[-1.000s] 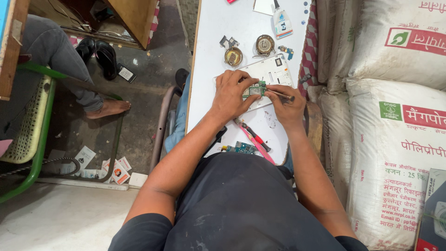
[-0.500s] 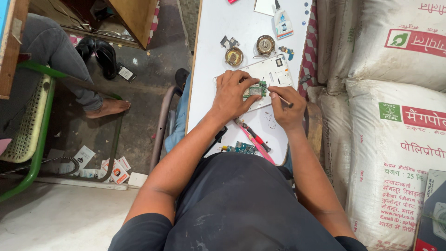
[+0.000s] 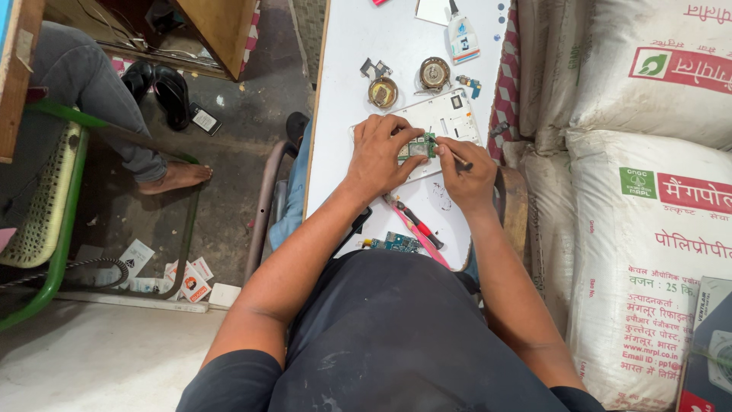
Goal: The person sits at a repair bench and solders a green circuit board, holding the board steady with one hand while working on it with a soldering iron in the other. They reposition the board on the work mat and continue soldering different areas, with a phone back cover and other phone parts on the bench.
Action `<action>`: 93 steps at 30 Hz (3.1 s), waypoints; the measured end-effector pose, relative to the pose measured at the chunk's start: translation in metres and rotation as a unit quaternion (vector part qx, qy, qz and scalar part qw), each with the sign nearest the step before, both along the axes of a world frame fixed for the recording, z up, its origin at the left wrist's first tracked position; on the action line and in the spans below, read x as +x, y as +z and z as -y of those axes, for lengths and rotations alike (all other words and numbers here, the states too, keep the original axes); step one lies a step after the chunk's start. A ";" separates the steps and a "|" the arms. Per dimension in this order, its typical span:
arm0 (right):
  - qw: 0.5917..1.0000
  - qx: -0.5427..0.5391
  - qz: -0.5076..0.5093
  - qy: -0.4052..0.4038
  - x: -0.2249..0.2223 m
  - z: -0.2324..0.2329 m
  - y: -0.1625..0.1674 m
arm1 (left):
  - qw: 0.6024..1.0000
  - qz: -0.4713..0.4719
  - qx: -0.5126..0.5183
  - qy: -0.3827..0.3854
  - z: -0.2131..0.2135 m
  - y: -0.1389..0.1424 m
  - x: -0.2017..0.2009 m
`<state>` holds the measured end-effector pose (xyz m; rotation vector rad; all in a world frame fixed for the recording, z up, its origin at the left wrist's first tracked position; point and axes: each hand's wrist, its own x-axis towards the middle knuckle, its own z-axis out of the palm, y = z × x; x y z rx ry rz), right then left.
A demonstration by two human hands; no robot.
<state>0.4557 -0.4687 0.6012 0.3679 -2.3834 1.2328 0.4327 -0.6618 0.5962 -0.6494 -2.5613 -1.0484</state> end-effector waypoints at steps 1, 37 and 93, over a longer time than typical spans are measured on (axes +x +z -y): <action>1.000 -0.014 0.009 0.004 0.000 -0.001 -0.001 | 1.000 -0.003 0.002 -0.001 -0.001 -0.001 0.000; 0.972 0.194 -0.133 0.008 0.008 -0.001 0.000 | 1.000 -0.015 0.006 -0.003 -0.005 -0.005 -0.006; 0.966 0.231 -0.119 -0.007 -0.002 -0.003 -0.018 | 1.000 -0.016 0.014 0.010 -0.013 -0.018 -0.018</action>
